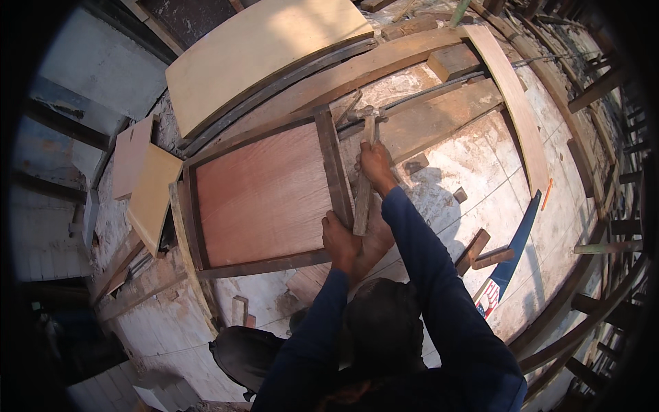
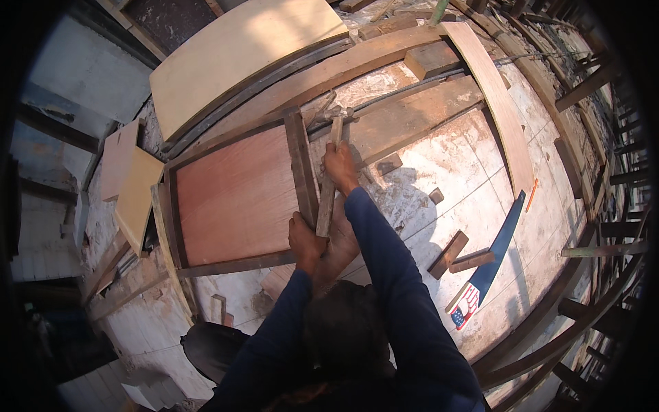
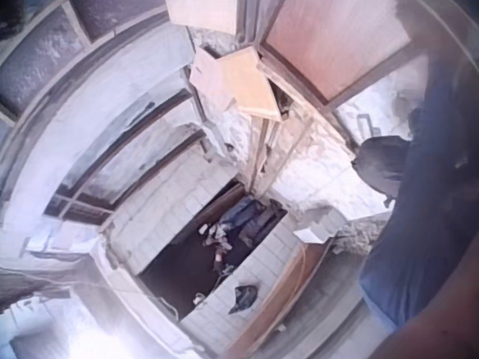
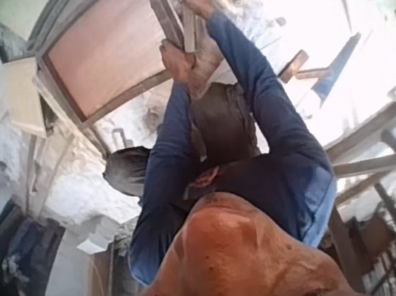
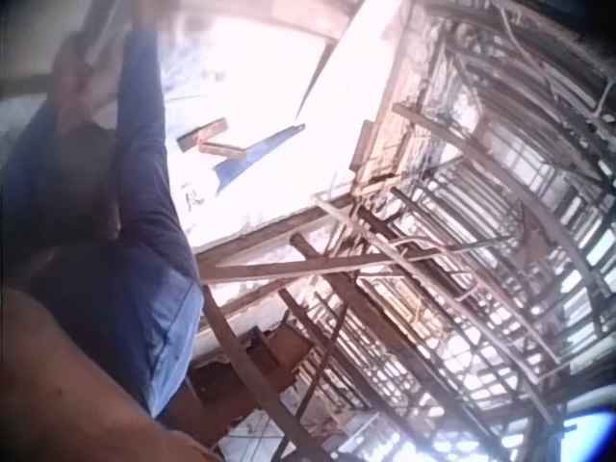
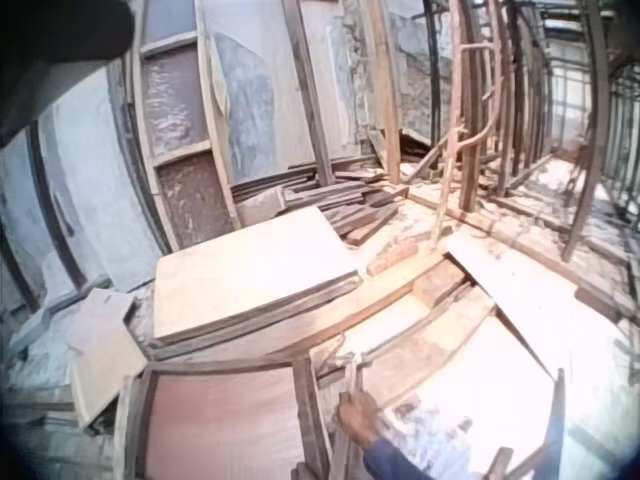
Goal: The person assembles a wooden rectangular frame by fitting pieces together and hammering nails into the joints while working on the floor.
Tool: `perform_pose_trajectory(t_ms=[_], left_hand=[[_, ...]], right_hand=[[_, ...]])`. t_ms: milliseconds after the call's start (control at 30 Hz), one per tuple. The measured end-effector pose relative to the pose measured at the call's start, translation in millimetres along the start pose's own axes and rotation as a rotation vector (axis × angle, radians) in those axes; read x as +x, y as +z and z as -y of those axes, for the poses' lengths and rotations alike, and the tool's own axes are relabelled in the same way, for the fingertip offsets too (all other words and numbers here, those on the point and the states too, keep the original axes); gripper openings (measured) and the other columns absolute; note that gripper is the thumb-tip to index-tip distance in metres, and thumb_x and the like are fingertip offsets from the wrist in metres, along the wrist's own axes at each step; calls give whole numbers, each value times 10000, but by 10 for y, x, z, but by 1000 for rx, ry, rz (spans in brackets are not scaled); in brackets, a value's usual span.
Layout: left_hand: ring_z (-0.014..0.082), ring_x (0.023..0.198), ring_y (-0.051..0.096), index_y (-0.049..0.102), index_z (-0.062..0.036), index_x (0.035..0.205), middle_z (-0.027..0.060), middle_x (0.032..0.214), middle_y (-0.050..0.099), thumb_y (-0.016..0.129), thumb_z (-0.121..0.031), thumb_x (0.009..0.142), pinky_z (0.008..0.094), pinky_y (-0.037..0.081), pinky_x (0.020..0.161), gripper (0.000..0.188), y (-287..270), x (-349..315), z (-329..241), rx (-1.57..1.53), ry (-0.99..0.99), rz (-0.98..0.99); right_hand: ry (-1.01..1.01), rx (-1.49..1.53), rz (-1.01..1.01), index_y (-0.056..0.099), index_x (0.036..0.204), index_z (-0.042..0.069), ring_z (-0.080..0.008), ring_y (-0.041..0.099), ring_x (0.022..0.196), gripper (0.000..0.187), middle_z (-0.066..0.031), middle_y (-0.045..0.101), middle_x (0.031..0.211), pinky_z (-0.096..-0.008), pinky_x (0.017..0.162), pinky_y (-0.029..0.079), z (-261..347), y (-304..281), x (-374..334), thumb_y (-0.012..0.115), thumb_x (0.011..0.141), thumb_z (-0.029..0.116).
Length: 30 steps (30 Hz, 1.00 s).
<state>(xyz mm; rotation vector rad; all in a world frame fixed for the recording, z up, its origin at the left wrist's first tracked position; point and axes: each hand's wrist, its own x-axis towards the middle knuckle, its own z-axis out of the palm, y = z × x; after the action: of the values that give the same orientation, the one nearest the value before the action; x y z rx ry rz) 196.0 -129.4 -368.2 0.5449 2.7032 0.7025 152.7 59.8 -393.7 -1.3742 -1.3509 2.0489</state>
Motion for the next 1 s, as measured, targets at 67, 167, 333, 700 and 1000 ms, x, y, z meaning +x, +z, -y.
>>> perform_pose_trajectory(t_ms=[67,167,333,700,1000], left_hand=[[450,971,559,462,-7,1028,232,1012,526,745,-211,696,506,471,836,481,142,-31,-162,-59,-27,19],[455,953,581,467,-15,1010,235,1010,546,754,-207,687,521,477,819,473,139,4,-86,-81,-73,-49],[416,981,566,459,-31,1052,202,1031,513,711,-130,719,503,481,817,429,69,-11,-148,-100,-93,-51],[405,1022,551,456,-38,1048,189,1071,505,724,-169,731,513,486,816,435,94,-11,-159,-70,-122,-57],[379,1277,360,391,19,1330,222,1308,407,727,-365,777,558,289,1030,752,-341,-249,25,43,114,-373]], right_hand=[[-396,-585,-53,496,958,-70,-497,629,805,322,-348,626,870,-520,678,487,-147,-162,204,512,931,251],[-559,-700,-87,452,967,-37,-523,607,737,301,-330,628,819,-540,654,483,-64,-168,24,528,926,252],[-855,-1027,38,424,1020,21,-479,614,785,243,-276,633,812,-538,672,482,801,-83,-500,546,935,214],[-750,-1182,56,430,1040,27,-489,636,780,244,-304,647,800,-574,725,488,988,137,-516,491,930,235],[-634,-1252,157,456,1043,-16,-507,621,859,365,-360,626,871,-553,764,498,546,-104,-217,544,921,316]])
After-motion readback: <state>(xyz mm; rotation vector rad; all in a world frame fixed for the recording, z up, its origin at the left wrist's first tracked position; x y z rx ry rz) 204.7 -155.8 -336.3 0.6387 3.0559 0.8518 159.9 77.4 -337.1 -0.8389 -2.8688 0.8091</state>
